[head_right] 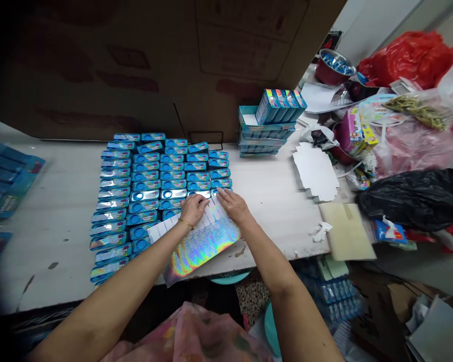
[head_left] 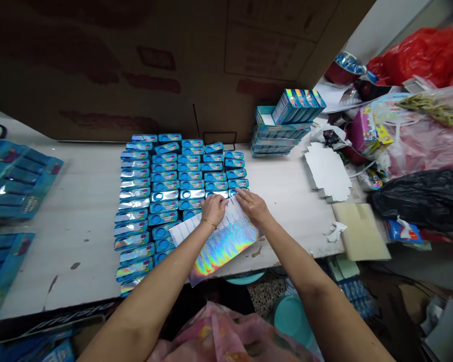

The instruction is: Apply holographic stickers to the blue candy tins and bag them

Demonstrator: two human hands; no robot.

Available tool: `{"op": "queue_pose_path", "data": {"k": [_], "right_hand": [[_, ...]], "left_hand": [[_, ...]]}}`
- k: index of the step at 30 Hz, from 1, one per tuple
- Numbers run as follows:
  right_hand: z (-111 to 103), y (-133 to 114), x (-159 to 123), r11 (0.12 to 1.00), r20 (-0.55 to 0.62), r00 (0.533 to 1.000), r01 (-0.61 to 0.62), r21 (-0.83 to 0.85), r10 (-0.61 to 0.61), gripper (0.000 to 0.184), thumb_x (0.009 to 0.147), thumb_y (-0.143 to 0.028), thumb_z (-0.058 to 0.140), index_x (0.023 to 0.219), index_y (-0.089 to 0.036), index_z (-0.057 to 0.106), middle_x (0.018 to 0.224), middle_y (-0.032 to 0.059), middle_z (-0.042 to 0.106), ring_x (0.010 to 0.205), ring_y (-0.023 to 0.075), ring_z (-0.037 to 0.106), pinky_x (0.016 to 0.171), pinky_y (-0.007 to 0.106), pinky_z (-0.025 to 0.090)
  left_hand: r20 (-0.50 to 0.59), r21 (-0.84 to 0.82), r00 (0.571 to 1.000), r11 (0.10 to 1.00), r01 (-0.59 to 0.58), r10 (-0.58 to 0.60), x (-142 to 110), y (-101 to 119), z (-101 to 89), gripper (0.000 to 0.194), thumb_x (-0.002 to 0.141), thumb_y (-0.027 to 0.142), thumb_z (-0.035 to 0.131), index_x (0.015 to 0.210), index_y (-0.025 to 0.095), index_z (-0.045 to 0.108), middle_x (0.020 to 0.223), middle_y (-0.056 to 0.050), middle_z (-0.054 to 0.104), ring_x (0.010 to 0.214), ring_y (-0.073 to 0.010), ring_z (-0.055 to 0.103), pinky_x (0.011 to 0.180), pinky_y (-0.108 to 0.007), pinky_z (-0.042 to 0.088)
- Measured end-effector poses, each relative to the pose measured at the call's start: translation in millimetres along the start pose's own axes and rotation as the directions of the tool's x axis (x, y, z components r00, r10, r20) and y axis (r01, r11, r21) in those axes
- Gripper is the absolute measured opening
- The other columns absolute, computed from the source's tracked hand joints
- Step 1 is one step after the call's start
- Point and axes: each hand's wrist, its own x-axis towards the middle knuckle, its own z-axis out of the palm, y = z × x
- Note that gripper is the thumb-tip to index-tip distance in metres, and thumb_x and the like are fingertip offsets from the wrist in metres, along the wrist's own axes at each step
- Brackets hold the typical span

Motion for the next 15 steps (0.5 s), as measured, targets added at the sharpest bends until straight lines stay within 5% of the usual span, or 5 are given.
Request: {"op": "queue_pose_path", "data": {"k": [10, 15], "right_hand": [[-28, 2, -27, 0.997, -0.005, 0.997, 0.080, 0.000, -0.080, 0.026, 0.089, -0.017, 0.034, 0.101, -0.016, 0.056, 0.123, 0.0082, 0.050, 0.106, 0.0175, 0.045, 0.085, 0.035, 0.037], [-38, -4, -33, 0.997, -0.061, 0.995, -0.079, 0.006, 0.079, 0.027, 0.088, -0.019, 0.035, 0.108, -0.019, 0.054, 0.115, 0.0068, 0.054, 0.097, 0.0176, 0.047, 0.081, 0.031, 0.037]], "left_hand": [[-0.034, 0.046, 0.999, 0.999, -0.012, 0.014, -1, 0, 6.5, 0.019, 0.077, 0.032, 0.047, 0.071, 0.020, 0.061, 0.086, -0.008, 0.063, 0.087, -0.0248, 0.050, 0.071, -0.036, 0.030], [-0.050, 0.039, 0.999, 0.999, -0.010, 0.012, -2, 0, 8.1, 0.020, 0.077, 0.033, 0.047, 0.069, 0.020, 0.060, 0.085, -0.008, 0.063, 0.087, -0.0250, 0.049, 0.071, -0.036, 0.029]]}}
